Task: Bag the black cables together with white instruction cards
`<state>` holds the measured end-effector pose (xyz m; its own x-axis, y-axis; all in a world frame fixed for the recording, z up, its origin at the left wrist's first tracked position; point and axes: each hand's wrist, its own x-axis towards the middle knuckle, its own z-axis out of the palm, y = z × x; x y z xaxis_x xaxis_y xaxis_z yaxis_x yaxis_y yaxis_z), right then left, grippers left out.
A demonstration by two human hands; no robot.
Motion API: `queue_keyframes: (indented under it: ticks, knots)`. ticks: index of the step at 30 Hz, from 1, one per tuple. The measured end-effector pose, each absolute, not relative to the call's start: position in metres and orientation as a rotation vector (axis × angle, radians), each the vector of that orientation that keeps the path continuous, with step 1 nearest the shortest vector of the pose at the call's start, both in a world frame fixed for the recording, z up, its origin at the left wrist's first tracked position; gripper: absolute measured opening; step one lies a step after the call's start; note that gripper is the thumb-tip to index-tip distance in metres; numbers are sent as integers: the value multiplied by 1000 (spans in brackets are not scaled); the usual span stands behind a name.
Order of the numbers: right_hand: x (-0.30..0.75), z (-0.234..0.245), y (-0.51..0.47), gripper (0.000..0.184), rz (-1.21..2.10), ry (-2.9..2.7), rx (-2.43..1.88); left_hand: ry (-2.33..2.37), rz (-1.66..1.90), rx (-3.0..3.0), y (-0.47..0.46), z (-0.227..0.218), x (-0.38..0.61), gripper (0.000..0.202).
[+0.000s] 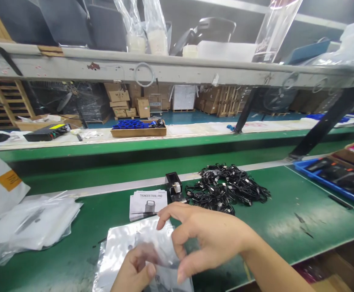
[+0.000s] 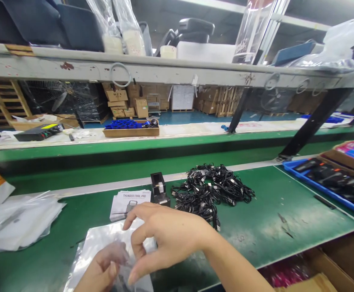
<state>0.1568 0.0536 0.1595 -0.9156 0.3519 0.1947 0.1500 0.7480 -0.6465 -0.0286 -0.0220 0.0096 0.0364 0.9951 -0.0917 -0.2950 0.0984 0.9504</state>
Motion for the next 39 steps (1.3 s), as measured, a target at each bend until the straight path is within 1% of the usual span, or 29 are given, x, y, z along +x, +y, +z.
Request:
queue_keyframes:
  ticks: [3,5,6,8,9,10,13,14,17,20,22,24,26,28,30,34,36,39]
  knots:
    - [169,152,50,11,936,-2580,-621,1291,1270,1038,-21,14,-34,36]
    - [174,138,48,15,1003,-2368,-820,1457,1265,1076,-20,19,-36,33]
    - [174,128,47,21,1060,-2227,-908,1517,1271,1088,-19,21,-36,32]
    - [170,105,46,44,1198,-1971,-1023,1583,1281,1122,-17,26,-35,31]
    - [167,93,46,52,1267,-1919,-1045,1594,1271,1148,-16,27,-35,29]
    - [163,83,45,47,1317,-1891,-1059,1605,1259,1180,-15,29,-36,28]
    - [153,63,47,12,1340,-1874,-1040,1650,1209,1241,-11,30,-43,24]
    - [152,60,48,12,1308,-1876,-1019,1670,1200,1227,-10,30,-46,24]
    - [152,55,51,25,1190,-1913,-953,1665,1189,1039,-7,30,-56,30]
    - [154,48,53,37,1094,-1974,-897,1541,1326,761,-1,31,-59,49]
    - [154,42,52,38,995,-2045,-860,1444,1376,718,2,30,-55,62]
    - [154,37,51,37,875,-2121,-829,1436,1334,805,4,27,-48,66]
    - [154,35,49,36,800,-2163,-790,1517,1245,883,3,23,-39,59]
    - [155,37,50,35,792,-2124,-804,1560,1167,917,1,18,-32,45]
    - [158,42,54,32,781,-1960,-968,1565,1130,925,-3,15,-29,34]
    - [163,50,79,25,750,-1631,-1472,1647,1159,935,-6,11,-31,30]
    - [163,50,95,24,827,-1604,-1552,1653,1192,900,-6,9,-32,29]
    - [161,45,110,25,989,-1570,-1501,1614,1236,823,-6,6,-32,31]
